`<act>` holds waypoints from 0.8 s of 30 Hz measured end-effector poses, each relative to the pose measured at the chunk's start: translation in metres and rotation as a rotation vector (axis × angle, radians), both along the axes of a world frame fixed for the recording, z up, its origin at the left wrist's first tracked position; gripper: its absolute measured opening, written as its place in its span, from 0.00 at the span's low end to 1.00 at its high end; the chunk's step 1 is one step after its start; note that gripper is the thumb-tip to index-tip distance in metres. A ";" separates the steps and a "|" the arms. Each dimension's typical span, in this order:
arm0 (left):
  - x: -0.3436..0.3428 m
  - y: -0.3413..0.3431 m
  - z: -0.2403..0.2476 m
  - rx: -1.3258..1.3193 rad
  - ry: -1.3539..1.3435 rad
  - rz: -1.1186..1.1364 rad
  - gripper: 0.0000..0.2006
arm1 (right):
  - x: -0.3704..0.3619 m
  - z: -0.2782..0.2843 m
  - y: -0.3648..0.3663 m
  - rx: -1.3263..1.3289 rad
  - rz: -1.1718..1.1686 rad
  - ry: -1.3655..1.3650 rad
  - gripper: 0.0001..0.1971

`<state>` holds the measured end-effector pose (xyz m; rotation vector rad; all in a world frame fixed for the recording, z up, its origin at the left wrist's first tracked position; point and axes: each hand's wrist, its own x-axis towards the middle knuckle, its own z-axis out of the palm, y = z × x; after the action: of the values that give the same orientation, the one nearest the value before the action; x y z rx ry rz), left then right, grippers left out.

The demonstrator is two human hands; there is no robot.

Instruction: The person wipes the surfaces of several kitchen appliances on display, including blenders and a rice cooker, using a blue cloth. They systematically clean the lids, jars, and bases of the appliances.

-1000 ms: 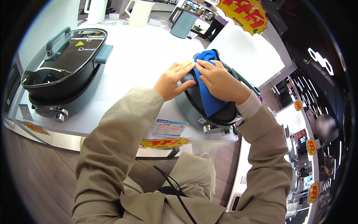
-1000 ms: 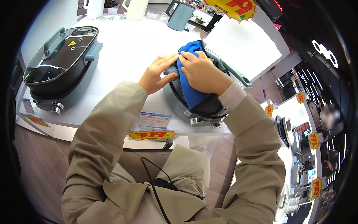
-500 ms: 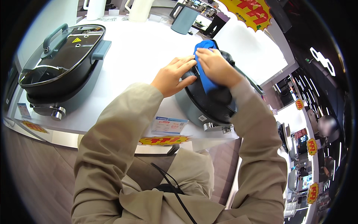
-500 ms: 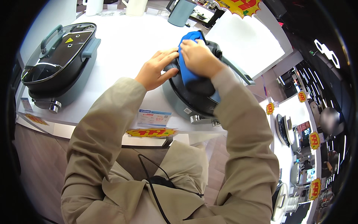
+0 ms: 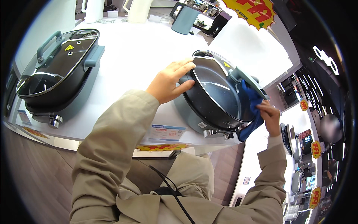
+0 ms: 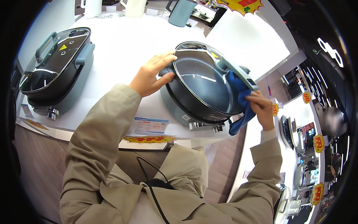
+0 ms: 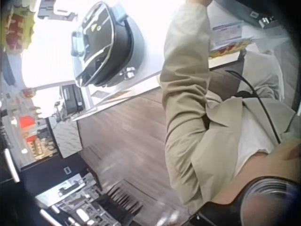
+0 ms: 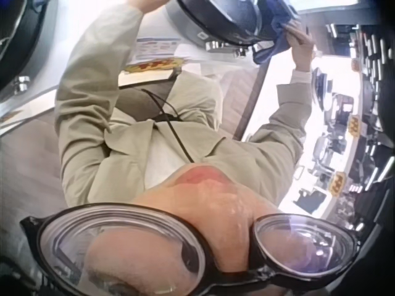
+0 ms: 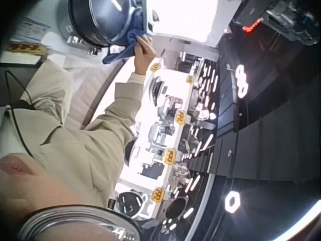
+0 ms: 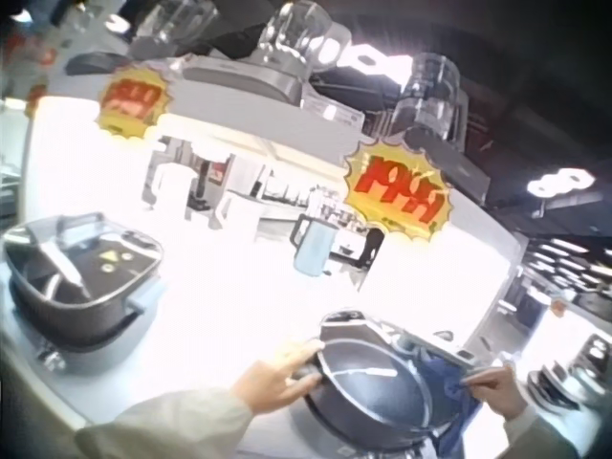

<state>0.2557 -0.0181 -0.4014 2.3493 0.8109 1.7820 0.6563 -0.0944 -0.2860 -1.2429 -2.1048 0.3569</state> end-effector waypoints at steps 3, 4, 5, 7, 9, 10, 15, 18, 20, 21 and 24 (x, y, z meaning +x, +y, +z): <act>0.000 0.001 -0.001 0.007 0.000 -0.006 0.22 | -0.009 0.009 0.039 -0.018 -0.045 -0.102 0.13; -0.001 0.001 -0.001 0.013 -0.002 -0.001 0.22 | -0.013 0.015 0.056 0.011 0.009 -0.197 0.14; -0.001 0.000 0.000 0.019 -0.001 0.000 0.22 | -0.016 0.021 0.072 0.041 0.058 -0.290 0.16; 0.001 0.001 0.000 0.028 -0.011 -0.016 0.22 | -0.025 0.025 0.106 -0.222 0.258 -0.001 0.17; 0.002 0.003 -0.001 0.034 -0.016 -0.026 0.22 | -0.058 0.036 0.123 -0.419 0.149 0.090 0.17; 0.003 0.003 -0.001 0.037 -0.013 -0.026 0.22 | -0.071 0.039 0.134 -0.487 0.164 0.095 0.17; -0.001 0.004 -0.004 0.043 0.019 0.006 0.22 | -0.128 0.044 0.197 -0.480 0.683 -0.116 0.18; 0.001 0.005 -0.001 0.042 0.030 0.002 0.23 | -0.144 0.040 0.194 -0.430 0.772 -0.150 0.16; 0.000 0.006 -0.003 0.029 0.032 0.014 0.23 | -0.149 0.035 0.188 -0.390 0.736 -0.131 0.16; -0.002 0.006 -0.005 0.021 0.034 0.024 0.23 | -0.151 0.033 0.186 -0.370 0.718 -0.121 0.17; -0.006 0.006 -0.003 0.005 0.042 0.042 0.23 | -0.142 0.024 0.205 -0.152 0.632 -0.233 0.17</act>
<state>0.2492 -0.0125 -0.4048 2.3982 0.8688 1.7584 0.5142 0.1102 -0.2624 -0.6866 -2.6912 0.6819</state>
